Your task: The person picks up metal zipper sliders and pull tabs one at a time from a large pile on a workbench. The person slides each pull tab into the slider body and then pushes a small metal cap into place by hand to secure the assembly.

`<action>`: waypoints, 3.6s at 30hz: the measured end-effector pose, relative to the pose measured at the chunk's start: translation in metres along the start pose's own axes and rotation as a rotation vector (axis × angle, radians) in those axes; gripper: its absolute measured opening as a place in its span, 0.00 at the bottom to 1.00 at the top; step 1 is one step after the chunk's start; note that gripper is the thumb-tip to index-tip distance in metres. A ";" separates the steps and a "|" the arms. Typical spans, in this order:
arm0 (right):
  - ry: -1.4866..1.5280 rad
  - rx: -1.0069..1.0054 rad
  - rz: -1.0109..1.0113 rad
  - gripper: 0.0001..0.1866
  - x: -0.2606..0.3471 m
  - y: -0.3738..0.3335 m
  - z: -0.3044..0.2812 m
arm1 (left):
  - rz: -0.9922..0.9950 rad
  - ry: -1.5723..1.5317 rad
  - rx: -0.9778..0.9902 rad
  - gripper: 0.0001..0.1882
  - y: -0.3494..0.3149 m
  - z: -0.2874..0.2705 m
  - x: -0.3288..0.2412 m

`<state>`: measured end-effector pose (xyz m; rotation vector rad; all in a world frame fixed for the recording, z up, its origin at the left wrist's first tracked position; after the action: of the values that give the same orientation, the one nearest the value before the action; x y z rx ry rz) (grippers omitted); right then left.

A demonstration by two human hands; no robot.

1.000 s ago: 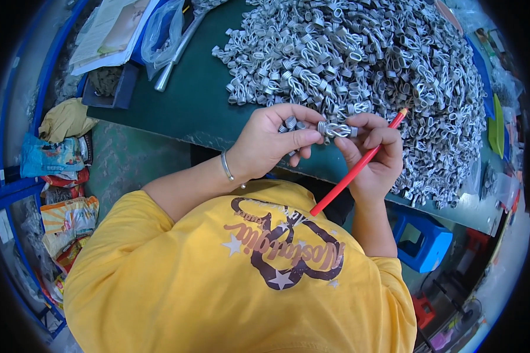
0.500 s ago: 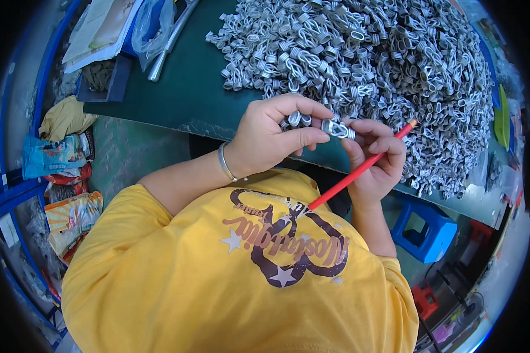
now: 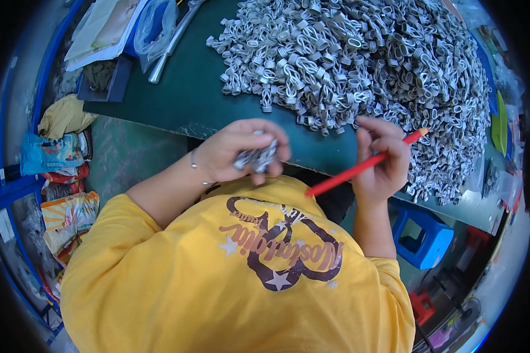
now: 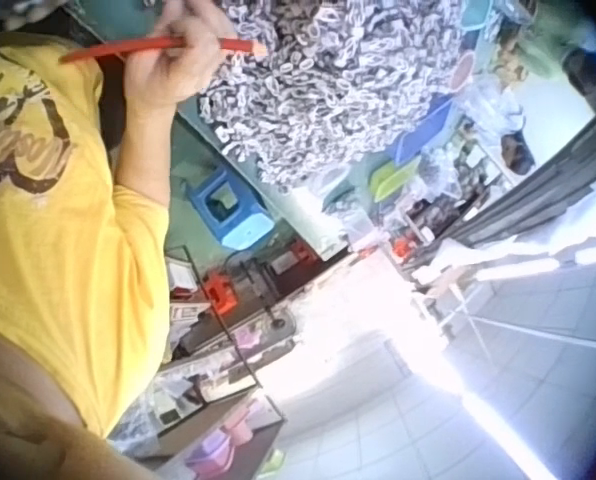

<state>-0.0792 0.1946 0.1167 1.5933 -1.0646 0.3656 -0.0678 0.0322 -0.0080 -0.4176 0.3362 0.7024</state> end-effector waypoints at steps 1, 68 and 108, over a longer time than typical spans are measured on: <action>-0.057 -0.035 0.041 0.12 -0.012 0.002 -0.003 | -0.058 0.023 0.025 0.12 -0.013 -0.009 0.005; -0.339 0.095 -0.063 0.13 -0.022 0.005 0.015 | 0.647 1.675 -0.170 0.08 0.015 0.026 -0.047; 0.198 0.099 -0.084 0.17 0.014 -0.017 0.016 | 0.312 0.635 -0.115 0.12 0.036 0.029 -0.015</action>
<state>-0.0626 0.1732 0.1107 1.6468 -0.8367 0.5142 -0.0985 0.0622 0.0141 -0.7057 0.9793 0.8853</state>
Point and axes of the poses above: each hand's wrist, its own y-axis towards the middle knuckle, its own z-axis out of the palm, x = y × z, the point moved 10 cm from there along y, towards the middle knuckle, and after that the axes turned 6 degrees about z, right-handed, at the moved point
